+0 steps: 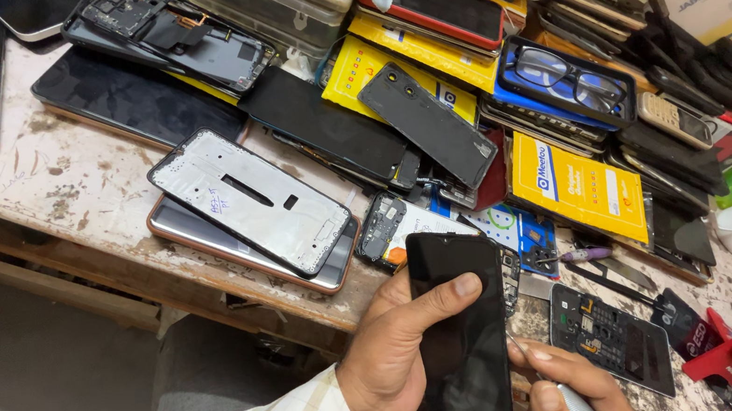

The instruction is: The person assembles a mobile phone by placing a circuit board and a battery into the chassis and fitting a screen component onto the frame.

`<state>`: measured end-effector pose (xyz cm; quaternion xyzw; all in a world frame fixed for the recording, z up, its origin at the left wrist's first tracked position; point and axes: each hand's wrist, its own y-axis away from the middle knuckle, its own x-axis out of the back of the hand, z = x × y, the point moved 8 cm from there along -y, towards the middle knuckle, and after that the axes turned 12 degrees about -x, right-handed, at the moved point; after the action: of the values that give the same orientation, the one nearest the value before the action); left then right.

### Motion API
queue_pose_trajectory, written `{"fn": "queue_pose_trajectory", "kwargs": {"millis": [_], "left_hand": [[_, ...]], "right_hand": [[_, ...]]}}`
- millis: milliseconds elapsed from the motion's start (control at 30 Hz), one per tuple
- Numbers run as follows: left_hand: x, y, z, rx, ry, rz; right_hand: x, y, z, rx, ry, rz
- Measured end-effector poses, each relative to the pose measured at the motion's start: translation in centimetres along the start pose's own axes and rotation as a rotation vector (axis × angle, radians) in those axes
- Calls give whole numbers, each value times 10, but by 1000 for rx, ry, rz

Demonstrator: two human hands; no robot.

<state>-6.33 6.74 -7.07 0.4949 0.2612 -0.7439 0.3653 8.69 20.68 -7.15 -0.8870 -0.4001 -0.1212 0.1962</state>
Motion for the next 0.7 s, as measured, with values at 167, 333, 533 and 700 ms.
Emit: {"fn": "queue_pose_trajectory", "kwargs": {"millis": [167,333,533,700], "left_hand": [[1,-1,0,4,-15,12],[2,-1,-1,8,-15,18],[2,-1,-1,11,-8,26],[0,-1,0,-12,-18,14]], "right_hand": [[2,0,1,-4,5,-13],[1,0,2,-12,-39,-21],[2,-1,-3,-8,22,-43],[1,1,-3,-42,-52,-14]]}}
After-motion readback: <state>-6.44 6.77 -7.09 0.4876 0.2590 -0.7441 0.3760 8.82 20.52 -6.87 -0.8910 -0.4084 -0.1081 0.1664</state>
